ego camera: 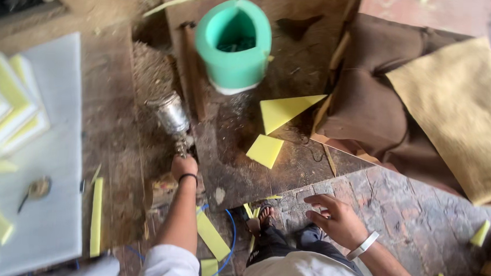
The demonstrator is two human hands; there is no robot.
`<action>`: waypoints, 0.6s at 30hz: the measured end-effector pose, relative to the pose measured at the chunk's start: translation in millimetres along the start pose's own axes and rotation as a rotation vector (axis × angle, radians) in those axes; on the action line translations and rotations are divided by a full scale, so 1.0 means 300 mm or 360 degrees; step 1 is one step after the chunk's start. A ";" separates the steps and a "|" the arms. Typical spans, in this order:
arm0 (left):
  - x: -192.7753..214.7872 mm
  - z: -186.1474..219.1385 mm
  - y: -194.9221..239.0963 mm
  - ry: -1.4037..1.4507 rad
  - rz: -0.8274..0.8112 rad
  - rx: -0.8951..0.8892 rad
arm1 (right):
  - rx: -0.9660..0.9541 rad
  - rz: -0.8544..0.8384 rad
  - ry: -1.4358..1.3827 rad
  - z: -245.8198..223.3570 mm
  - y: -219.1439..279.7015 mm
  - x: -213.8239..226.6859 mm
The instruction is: The person smooths and staples brown fabric onto a tufted cushion using a pneumatic staple gun. They then apply adhesive to a foam piece and attach it to the cushion, followed by additional fabric adjustments and stapling.
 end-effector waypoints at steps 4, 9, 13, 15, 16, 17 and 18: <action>-0.044 0.071 -0.001 -0.0377 0.0014 0.0138 | -0.0194 0.0122 -0.0075 0.015 0.070 -0.007; 0.006 0.153 0.052 -0.0320 0.0188 -0.0026 | -0.0170 0.0269 -0.0297 0.095 0.174 -0.023; 0.062 0.237 0.305 -0.0285 0.0332 -0.0658 | -0.0342 0.0373 -0.0417 0.221 0.329 -0.027; -0.001 0.337 0.492 -0.0111 0.0145 -0.1043 | -0.0421 0.0432 -0.0491 0.294 0.398 -0.004; -0.047 0.381 0.600 -0.0025 -0.0031 -0.1215 | -0.0457 0.0453 -0.0547 0.332 0.438 -0.001; -0.112 0.435 0.717 0.0048 -0.0218 -0.1407 | -0.0491 0.0474 -0.0602 0.372 0.481 -0.001; -0.179 0.479 0.846 0.0121 -0.0412 -0.1587 | -0.0504 0.0541 -0.0683 0.413 0.530 -0.004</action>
Point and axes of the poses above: each hand's wrist, its own y-axis away from the middle knuckle, its own x-axis out of the back of the hand, z = x × y, the point moved 5 cm from there along -y, towards the middle knuckle, and after that the axes turned 10 degrees about -z, right-handed, at the moved point
